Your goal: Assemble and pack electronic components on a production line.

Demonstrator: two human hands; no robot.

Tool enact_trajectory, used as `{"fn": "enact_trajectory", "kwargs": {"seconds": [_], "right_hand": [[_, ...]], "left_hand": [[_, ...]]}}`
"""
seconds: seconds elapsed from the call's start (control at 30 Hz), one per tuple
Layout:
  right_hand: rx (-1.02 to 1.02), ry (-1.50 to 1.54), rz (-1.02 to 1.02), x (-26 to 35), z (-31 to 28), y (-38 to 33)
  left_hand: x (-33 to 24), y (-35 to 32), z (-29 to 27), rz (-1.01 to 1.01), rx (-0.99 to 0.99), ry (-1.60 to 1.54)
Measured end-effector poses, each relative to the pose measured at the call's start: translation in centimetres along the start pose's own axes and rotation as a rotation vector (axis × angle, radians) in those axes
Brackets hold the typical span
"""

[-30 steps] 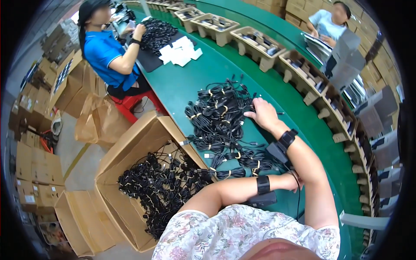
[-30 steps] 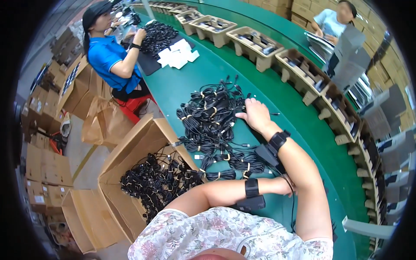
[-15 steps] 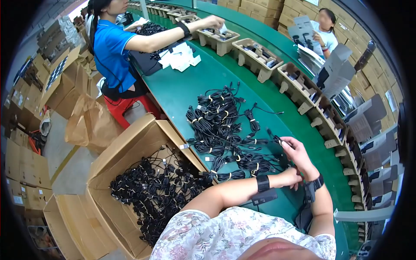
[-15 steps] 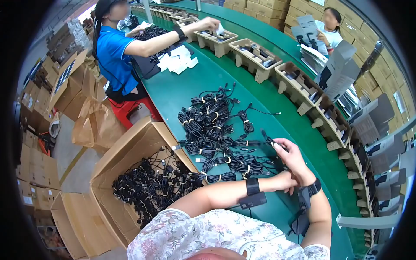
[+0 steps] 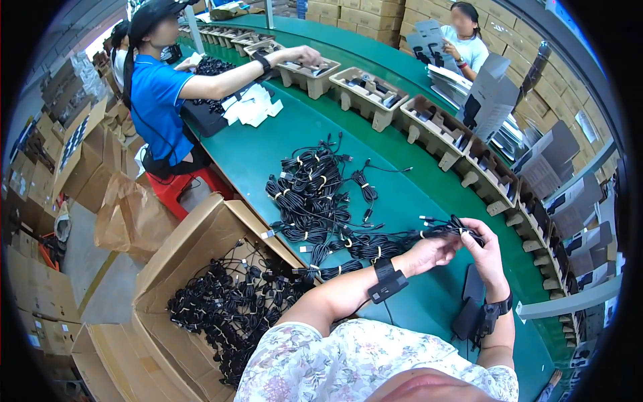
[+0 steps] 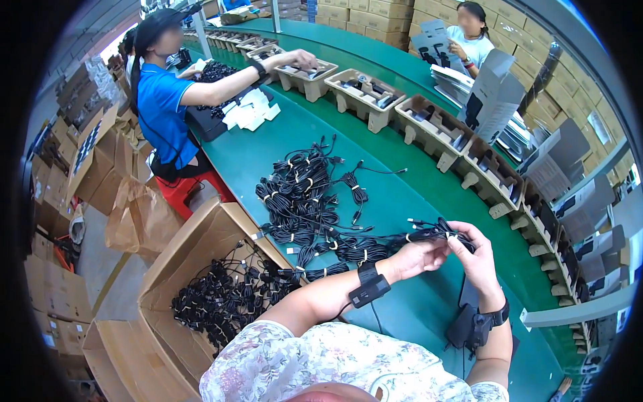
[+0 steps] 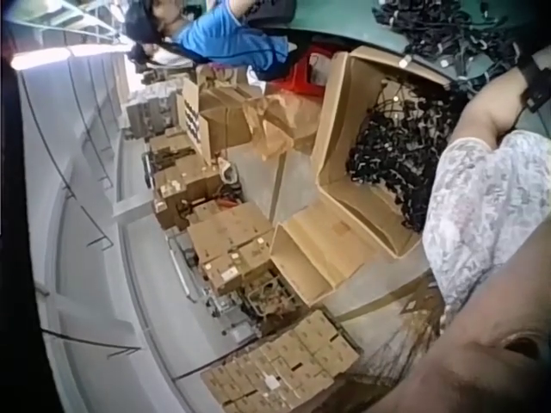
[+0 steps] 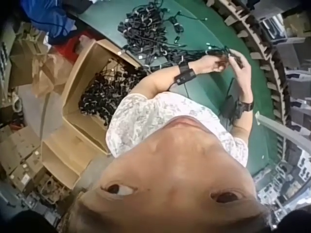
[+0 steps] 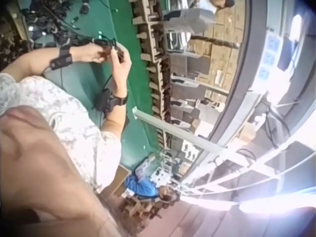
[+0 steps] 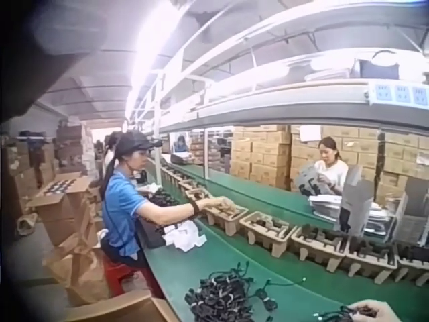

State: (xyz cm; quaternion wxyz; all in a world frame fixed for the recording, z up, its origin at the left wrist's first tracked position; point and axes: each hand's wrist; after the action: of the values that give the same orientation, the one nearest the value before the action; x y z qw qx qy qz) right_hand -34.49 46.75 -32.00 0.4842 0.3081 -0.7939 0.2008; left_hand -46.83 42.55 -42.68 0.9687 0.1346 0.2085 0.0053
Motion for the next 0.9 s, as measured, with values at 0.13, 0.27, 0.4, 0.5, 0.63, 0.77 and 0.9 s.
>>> {"fn": "enact_trajectory", "kwargs": {"seconds": [0.13,0.27,0.4,0.5,0.63,0.77,0.9], "right_hand": [[-0.119,-0.322,-0.100,-1.5,0.3,-0.9],[-0.232,-0.695,-0.483,-4.3,0.9,-1.1],[-0.079,-0.528,-0.180,-5.2,-0.2,-2.1],[-0.210,-0.687,-0.238,-4.7,-2.5,-2.6],[-0.321,-0.799,-0.269,-3.1,-6.3,-2.9],[-0.234,-0.948,-0.182,-3.4,-9.4,-3.0],[-0.361,-1.064,-0.170,-4.3,-12.4,-1.3]], "left_hand": [[1.5,0.8,-3.4,0.114,-0.297,0.277],[3.3,0.3,-3.8,-0.041,-0.123,0.386],[2.2,-0.2,-2.9,-0.180,-0.046,0.380],[1.5,0.1,-1.9,-0.165,0.026,0.576],[0.5,0.5,-0.6,-0.078,-0.133,0.584],[-0.4,1.0,0.0,0.096,-0.135,0.373],[0.1,1.1,-0.7,0.165,-0.113,0.312]]}}
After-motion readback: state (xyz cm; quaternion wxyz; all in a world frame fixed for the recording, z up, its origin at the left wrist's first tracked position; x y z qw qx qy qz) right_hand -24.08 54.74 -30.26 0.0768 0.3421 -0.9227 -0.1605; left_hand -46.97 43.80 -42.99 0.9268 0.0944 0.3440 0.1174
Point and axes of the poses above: each hand's wrist, its own y-axis towards the middle knuckle, its own z-axis out of the palm, x = y × z, and after that the axes turned 9 degrees about z, right-handed
